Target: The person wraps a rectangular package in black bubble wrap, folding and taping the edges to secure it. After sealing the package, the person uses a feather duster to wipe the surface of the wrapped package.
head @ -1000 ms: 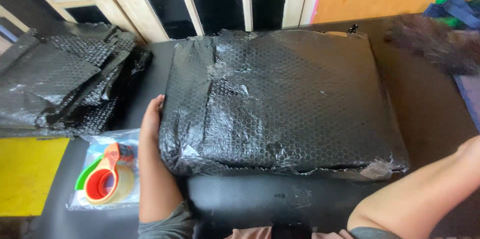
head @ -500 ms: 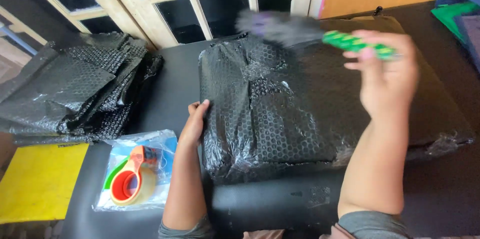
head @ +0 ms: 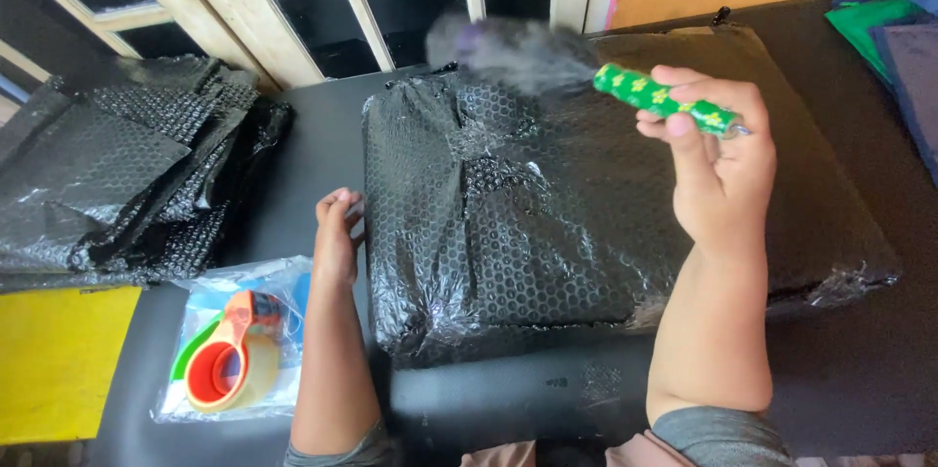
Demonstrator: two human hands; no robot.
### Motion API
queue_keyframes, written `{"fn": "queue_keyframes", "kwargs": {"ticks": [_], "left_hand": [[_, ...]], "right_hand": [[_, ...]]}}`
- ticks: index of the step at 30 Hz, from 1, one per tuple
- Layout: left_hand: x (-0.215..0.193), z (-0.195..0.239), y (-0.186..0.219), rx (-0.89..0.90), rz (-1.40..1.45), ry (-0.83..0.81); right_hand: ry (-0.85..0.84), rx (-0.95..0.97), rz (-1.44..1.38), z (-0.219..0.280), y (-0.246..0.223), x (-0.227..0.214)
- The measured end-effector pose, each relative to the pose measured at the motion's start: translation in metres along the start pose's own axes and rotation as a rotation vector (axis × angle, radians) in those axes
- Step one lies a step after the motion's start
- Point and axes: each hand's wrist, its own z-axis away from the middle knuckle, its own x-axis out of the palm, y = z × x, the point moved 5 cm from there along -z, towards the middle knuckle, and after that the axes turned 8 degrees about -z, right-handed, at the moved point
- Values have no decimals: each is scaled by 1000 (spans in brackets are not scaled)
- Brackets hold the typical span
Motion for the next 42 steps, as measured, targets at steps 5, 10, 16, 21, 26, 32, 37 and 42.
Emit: {"fn": "queue_keyframes", "kwargs": {"ticks": [5, 10, 16, 21, 26, 32, 37, 42], "left_hand": [[-16, -3, 3, 172, 283, 189], [-32, -9, 1, 197, 381, 276], [-40, -6, 4, 222, 440, 304], [-47, -9, 3, 195, 486, 325], [-50, -4, 6, 156, 585, 341], [-60, -4, 4, 181, 651, 443], [-81, 0, 2, 238, 720, 636], [-96, 16, 10, 319, 710, 788]], "right_hand": [[166, -54, 246, 2, 7, -18], [162, -304, 577, -3, -24, -7], [55, -108, 73, 3, -4, 6], [-34, -6, -36, 2, 4, 10], [240, -202, 396, 2, 3, -19], [92, -285, 331, 8, -28, 1], [-164, -140, -115, 42, -35, 16], [-466, 55, -345, 52, -34, 43]]}}
